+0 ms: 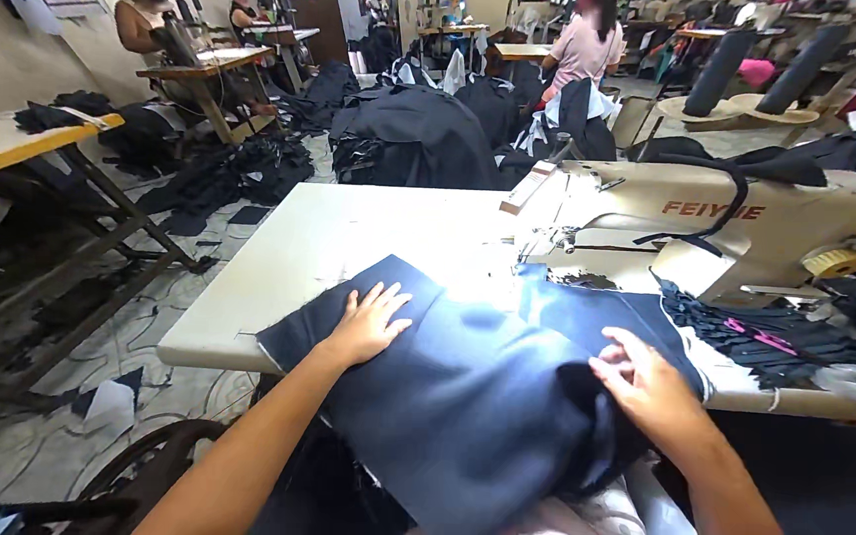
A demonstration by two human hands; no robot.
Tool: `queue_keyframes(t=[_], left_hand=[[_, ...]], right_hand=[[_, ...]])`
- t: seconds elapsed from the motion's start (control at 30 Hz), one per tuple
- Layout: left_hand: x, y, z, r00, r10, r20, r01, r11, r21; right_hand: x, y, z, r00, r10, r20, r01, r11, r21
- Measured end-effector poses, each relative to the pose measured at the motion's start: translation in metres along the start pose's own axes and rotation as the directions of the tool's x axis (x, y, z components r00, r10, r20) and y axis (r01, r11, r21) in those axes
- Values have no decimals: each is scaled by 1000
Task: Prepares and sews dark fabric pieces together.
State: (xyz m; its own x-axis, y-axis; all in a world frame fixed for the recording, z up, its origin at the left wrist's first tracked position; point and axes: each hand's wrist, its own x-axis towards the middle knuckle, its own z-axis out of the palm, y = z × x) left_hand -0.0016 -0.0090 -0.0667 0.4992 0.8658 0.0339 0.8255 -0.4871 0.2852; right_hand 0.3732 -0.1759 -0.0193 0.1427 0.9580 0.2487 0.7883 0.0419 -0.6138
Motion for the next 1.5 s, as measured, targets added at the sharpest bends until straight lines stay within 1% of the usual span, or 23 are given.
queue_keyframes(t=[0.03, 0.1, 0.17, 0.23, 0.27, 0.33, 0.37, 0.4, 0.43, 0.47, 0.5, 0.57, 0.6, 0.67, 0.73, 0.8, 0.9, 0.97, 1.03, 1.17, 1.3, 1.37, 1.5], left_hand=[[-2, 2, 1, 1000, 12, 9, -12, 1000, 0], [-6, 5, 4, 999, 50, -4, -50, 999, -4], [-12, 10, 5, 997, 74, 21, -74, 997, 1], [-23, 16, 5, 996, 66, 61, -67, 998, 8], [-31, 18, 6, 996, 54, 74, -55, 998, 5], [-51, 19, 4, 995, 26, 97, -27, 1000, 6], [-61, 18, 2, 994, 18, 109, -19, 1000, 5], [-68, 16, -2, 992, 16, 125, -16, 1000, -4], [-71, 14, -8, 990, 27, 136, -24, 999, -28], [-70, 12, -13, 991, 52, 121, -45, 997, -58], [-66, 8, -15, 994, 87, 64, -81, 993, -87], [-46, -4, -20, 982, 158, -107, -170, 978, -121], [-32, -11, -24, 975, 160, -157, -182, 974, -138], [-2, -22, -32, 979, 81, -185, -116, 975, -188], [24, -34, -35, 993, -14, -118, -13, 974, -227], [41, -39, -40, 998, -56, -10, 52, 967, -250], [55, -39, -45, 997, -2, 75, 20, 971, -239], [58, -37, -55, 993, 16, 119, 14, 968, -249], [59, -39, -62, 993, 15, 121, 27, 939, -342], [57, -52, -71, 994, 77, 78, -14, 796, -605], [54, -54, -82, 975, 221, 38, -120, 659, -743], [53, -52, -87, 962, 269, 52, -145, 660, -737], [51, -50, -95, 949, 300, 96, -159, 721, -674]], right_hand=[[7, -8, 3, 993, -87, -75, 82, 994, -69], [21, -32, 23, 949, -282, -143, 274, 959, -73], [37, -54, 61, 883, -457, -106, 459, 888, 1], [50, -65, 102, 843, -538, -3, 538, 842, 31], [53, -65, 119, 836, -545, 60, 545, 838, 24], [49, -58, 142, 843, -496, 207, 509, 861, -11], [43, -55, 148, 847, -480, 230, 501, 865, -38], [38, -52, 152, 844, -499, 196, 517, 854, -57], [36, -52, 152, 842, -509, 178, 524, 850, -48], [37, -56, 148, 843, -500, 200, 515, 857, -30], [41, -61, 143, 843, -472, 256, 491, 871, -11], [57, -71, 137, 837, -400, 374, 423, 906, 21], [65, -72, 139, 838, -392, 379, 410, 911, 36], [73, -65, 153, 847, -460, 267, 464, 885, 51], [72, -56, 168, 846, -518, 124, 521, 853, 10], [65, -56, 171, 858, -511, 45, 512, 858, -29], [61, -56, 171, 887, -462, -21, 461, 887, -38], [62, -57, 169, 894, -448, -30, 447, 894, -33], [62, -58, 167, 896, -443, -30, 441, 896, -58], [61, -60, 167, 892, -448, -67, 438, 891, -123], [59, -58, 171, 889, -452, -74, 441, 889, -125], [59, -56, 172, 875, -477, -85, 464, 875, -137], [60, -55, 173, 841, -529, -118, 515, 848, -126]])
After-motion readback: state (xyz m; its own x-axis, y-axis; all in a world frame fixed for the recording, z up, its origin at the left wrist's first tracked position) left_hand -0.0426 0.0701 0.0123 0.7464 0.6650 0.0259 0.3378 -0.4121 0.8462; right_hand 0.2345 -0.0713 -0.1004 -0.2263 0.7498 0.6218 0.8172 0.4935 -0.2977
